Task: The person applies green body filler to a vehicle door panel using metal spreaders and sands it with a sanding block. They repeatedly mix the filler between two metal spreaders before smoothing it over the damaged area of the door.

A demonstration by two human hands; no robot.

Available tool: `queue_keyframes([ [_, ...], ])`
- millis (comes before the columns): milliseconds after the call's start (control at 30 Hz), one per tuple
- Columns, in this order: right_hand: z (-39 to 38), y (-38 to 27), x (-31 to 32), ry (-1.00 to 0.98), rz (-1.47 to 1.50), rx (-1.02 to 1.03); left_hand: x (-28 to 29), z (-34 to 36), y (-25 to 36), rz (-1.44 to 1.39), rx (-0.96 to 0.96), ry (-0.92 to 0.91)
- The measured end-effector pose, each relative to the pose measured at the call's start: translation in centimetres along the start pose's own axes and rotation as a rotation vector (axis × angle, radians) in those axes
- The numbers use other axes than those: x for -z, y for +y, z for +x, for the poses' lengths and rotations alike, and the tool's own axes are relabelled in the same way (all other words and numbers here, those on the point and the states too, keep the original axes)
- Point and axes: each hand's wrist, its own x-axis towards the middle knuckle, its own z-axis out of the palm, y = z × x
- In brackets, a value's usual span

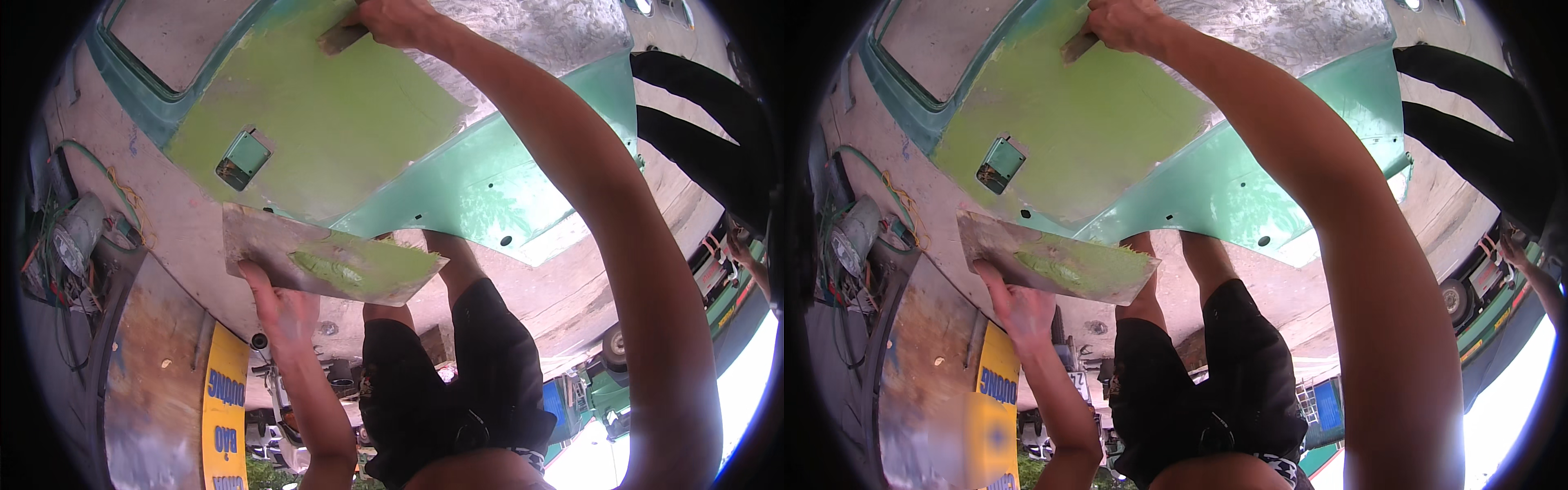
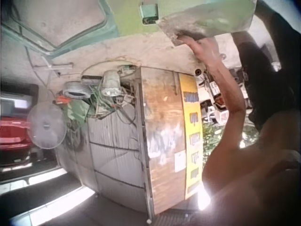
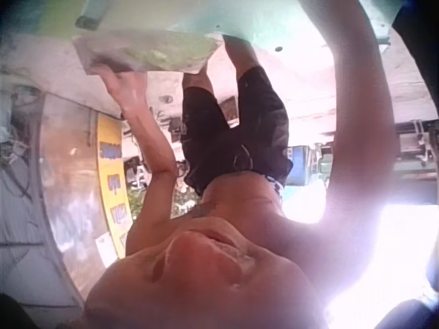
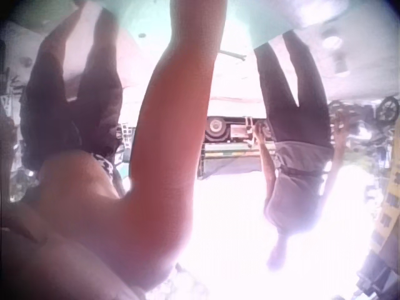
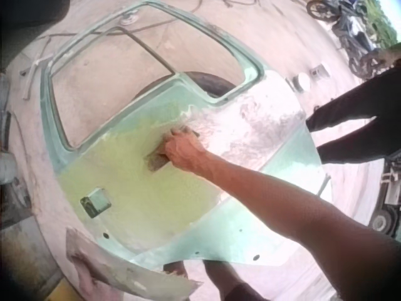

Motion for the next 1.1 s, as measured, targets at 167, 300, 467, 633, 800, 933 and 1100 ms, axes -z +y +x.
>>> queue_keyframes([
  [167, -12.6, -2.1, 2.6, -0.272, 0.031, 0.071, -0.4, 0.6, 1.0, -0.064, -0.022, -0.085],
  [300, -22.8, -0.3, 3.2, -0.304, 0.059, 0.168, 0.3, 0.9, 2.3, 0.043, -0.052, -0.045],
  [467, -24.6, 2.6, 6.2, -0.460, -0.107, 0.363, 1.3, 0.6, 2.3, -0.075, 0.001, -0.109],
  [633, -13.0, 5.9, 8.5, -0.271, 0.035, -0.221, 1.9, 1.9, 1.1, -0.075, 0.032, -0.240],
  [800, -2.2, 8.7, 5.2, -0.212, 0.135, -0.612, 0.1, 1.5, 1.4, -0.119, -0.004, -0.194],
  [933, 3.1, 8.0, 2.7, -0.198, 0.141, -0.695, 1.2, 1.3, 2.2, -0.145, -0.032, -0.222],
  [1100, -0.8, 15.6, -5.2, 0.160, -0.737, -0.345, 0.1, 2.6, -0.6, -0.224, 0.038, -0.312],
])
